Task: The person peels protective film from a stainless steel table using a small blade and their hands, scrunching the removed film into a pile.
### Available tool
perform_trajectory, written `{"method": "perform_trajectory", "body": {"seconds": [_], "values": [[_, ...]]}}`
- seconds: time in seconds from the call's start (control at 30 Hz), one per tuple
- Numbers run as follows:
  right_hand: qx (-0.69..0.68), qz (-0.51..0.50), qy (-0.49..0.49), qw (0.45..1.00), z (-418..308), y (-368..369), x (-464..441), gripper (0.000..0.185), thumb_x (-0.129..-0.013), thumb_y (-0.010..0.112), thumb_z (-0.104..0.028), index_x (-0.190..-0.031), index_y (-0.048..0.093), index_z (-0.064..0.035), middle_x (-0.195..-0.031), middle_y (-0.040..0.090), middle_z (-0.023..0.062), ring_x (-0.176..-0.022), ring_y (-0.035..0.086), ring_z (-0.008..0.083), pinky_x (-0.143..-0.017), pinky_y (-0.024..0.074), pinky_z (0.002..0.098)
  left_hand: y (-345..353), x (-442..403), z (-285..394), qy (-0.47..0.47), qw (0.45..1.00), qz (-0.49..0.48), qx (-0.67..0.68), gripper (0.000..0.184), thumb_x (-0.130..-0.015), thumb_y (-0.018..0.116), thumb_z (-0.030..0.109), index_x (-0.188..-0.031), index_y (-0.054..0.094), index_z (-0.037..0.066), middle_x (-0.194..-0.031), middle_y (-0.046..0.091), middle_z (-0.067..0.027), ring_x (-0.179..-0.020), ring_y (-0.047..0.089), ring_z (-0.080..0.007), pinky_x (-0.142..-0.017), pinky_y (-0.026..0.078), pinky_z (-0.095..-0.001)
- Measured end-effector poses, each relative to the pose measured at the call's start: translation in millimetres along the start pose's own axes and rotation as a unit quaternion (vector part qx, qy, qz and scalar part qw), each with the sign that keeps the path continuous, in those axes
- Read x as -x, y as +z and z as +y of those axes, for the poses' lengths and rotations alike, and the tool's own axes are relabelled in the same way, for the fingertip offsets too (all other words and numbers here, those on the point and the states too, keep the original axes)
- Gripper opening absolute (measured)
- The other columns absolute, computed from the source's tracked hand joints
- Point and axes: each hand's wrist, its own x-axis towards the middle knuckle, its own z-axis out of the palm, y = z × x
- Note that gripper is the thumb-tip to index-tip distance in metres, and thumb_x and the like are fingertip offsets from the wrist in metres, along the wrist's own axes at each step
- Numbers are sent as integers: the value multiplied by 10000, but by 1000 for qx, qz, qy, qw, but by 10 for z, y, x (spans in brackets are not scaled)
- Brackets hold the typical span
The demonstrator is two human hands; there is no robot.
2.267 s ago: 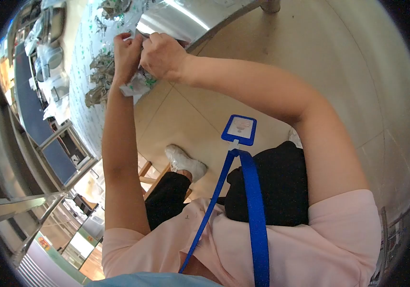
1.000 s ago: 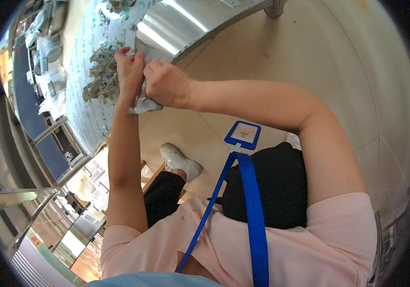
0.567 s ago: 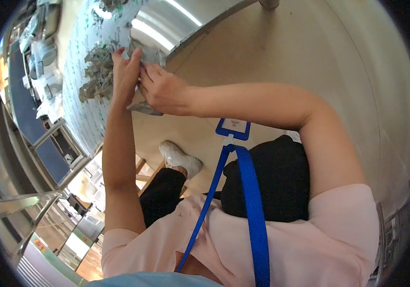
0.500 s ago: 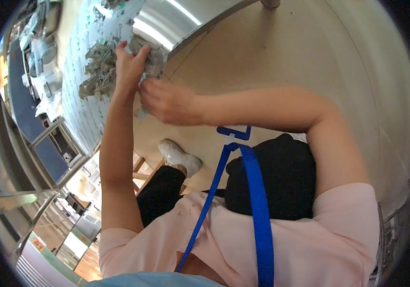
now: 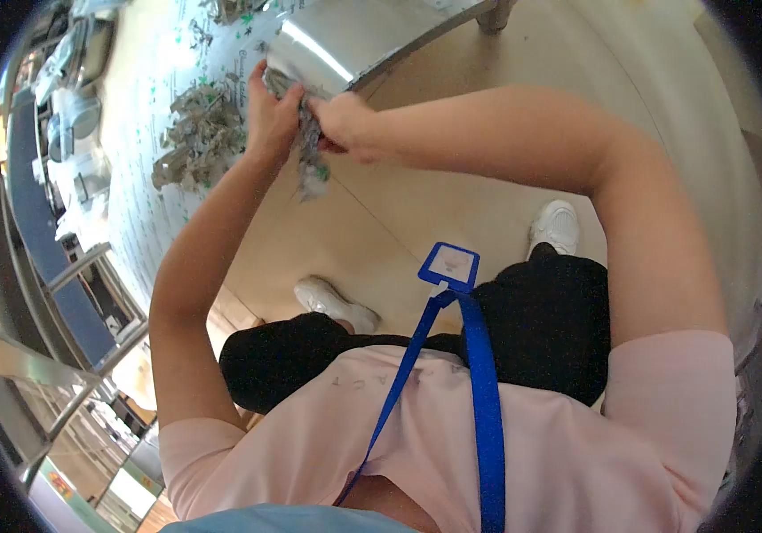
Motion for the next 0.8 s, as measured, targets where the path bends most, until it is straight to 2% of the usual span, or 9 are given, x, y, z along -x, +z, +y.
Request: {"method": "perform_trajectory", "body": {"seconds": [0.03,0.2,0.33,0.43,0.53,0.63,0.67,0.77,0.8], "values": [[14,9,-7,1000,3,24,36,372,-859,478,-403,-718,541,-65,-627,531,47,-518,504,140,-483,415,264,-20,-21,1,20,999,-9,24,592,-788,556,81,-1276,237,-21,-1084,503,-221,-973,531,-274,-838,409,-332],[-11,112,-21,993,47,252,119,378,-868,460,-326,-657,523,-19,-565,515,76,-447,463,168,-419,373,299,-119,-1,-125,-72,982,-88,148,535,-797,544,35,-1258,273,25,-962,517,-123,-804,522,-158,-689,436,-271],[-45,153,-44,986,139,505,149,391,-866,456,-323,-657,529,0,-548,523,93,-435,479,176,-412,382,303,-215,1,-301,0,964,-106,243,475,-824,525,27,-1231,282,38,-914,547,-121,-792,547,-156,-677,449,-254],[-46,184,-49,981,206,671,193,396,-866,455,-327,-677,543,10,-567,545,105,-460,521,179,-419,405,305,-358,-2,-344,8,968,-140,208,479,-825,520,20,-1235,273,38,-925,560,-130,-814,557,-165,-699,452,-251],[-46,161,-80,983,303,847,126,408,-866,453,-339,-703,555,21,-591,566,104,-492,554,178,-431,424,310,-454,-69,-499,19,956,-181,230,483,-839,514,32,-1243,250,37,-956,574,-156,-831,559,-161,-700,459,-255],[-108,186,-52,975,376,1131,37,417,-867,449,-352,-722,560,23,-598,573,95,-502,561,178,-438,427,309,-641,-165,-629,35,952,-234,195,490,-851,507,49,-1251,224,27,-955,579,-169,-816,560,-160,-696,460,-253],[-51,210,-58,975,392,1196,3,422,-870,450,-355,-730,557,29,-598,569,95,-495,550,176,-453,436,306,-710,-185,-638,42,953,-247,170,488,-852,503,47,-1251,223,24,-952,579,-169,-812,560,-162,-696,459,-253],[-66,211,-116,968,547,1357,-233,427,-874,446,-352,-736,555,37,-594,557,86,-489,537,174,-467,442,307,-831,-214,-615,63,951,-270,139,473,-849,489,39,-1245,232,10,-944,580,-174,-800,561,-163,-689,459,-251],[-82,221,-122,964,587,1395,-276,453,-866,437,-369,-758,573,50,-669,560,160,-610,544,256,-560,437,351,-864,-219,-604,64,947,-279,143,472,-847,488,36,-1244,234,9,-944,579,-175,-799,562,-163,-688,459,-251]]}}
